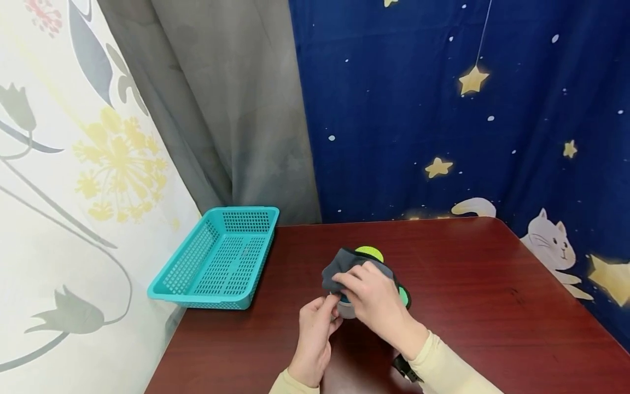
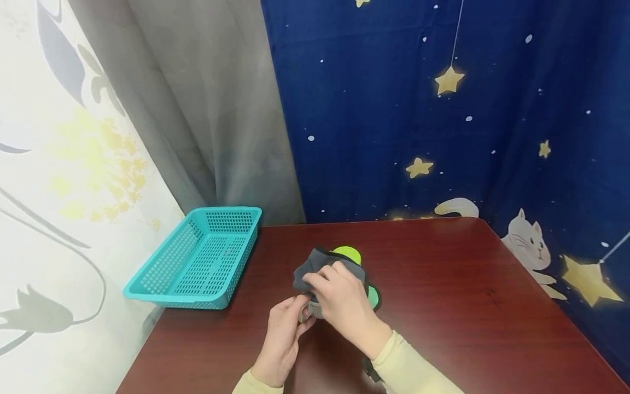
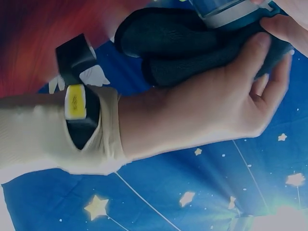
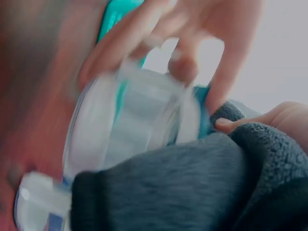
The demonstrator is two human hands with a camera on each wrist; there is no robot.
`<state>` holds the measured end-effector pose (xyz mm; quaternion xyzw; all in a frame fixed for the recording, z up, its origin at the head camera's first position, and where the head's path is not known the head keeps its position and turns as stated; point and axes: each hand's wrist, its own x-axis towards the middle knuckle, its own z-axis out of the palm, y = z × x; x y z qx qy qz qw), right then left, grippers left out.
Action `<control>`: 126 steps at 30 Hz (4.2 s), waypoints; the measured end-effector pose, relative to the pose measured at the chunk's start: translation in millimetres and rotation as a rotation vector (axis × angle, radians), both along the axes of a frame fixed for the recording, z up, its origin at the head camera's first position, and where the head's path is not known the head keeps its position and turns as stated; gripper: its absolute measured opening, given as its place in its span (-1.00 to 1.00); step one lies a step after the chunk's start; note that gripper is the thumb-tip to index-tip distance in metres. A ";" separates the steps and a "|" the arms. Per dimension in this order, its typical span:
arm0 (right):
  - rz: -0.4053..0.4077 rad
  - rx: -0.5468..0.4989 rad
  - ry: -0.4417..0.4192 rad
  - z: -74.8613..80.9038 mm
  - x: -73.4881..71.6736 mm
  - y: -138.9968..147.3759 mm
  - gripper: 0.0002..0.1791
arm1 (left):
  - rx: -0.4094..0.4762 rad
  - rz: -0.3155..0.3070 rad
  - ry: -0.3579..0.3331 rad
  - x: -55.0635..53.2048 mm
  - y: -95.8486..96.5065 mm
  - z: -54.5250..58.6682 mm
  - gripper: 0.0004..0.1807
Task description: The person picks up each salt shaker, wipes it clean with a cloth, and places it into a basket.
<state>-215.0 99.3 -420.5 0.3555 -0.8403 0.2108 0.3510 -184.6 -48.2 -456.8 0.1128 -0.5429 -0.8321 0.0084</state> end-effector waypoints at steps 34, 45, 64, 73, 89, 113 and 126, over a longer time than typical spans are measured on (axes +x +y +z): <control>-0.127 0.002 -0.028 -1.3 -24.9 12.8 -0.63 | -0.047 -0.037 -0.001 7.7 0.9 -1.3 -0.58; -0.087 -0.013 -0.016 -1.2 -20.6 8.8 -0.63 | -0.029 -0.028 -0.001 2.4 -0.7 -2.5 -0.58; 0.117 -0.042 -0.213 12.7 -0.4 -6.5 -0.68 | -0.021 -0.112 -0.006 2.8 0.4 -0.8 -0.71; 0.091 -0.030 -0.188 16.4 -1.1 -9.8 -0.64 | -0.040 -0.107 0.005 4.3 -0.3 -0.1 -0.66; -0.185 -0.071 -0.219 16.5 -26.9 -4.3 -0.64 | -0.069 -0.086 0.021 11.8 -2.1 2.5 -0.57; -0.001 -0.083 -0.163 12.6 -17.1 -11.9 -0.64 | -0.009 -0.057 0.028 5.9 -6.3 0.3 -0.60; 0.103 -0.076 -0.320 16.0 -13.3 -20.2 -0.64 | -0.101 -0.130 0.030 6.0 -4.7 1.1 -0.64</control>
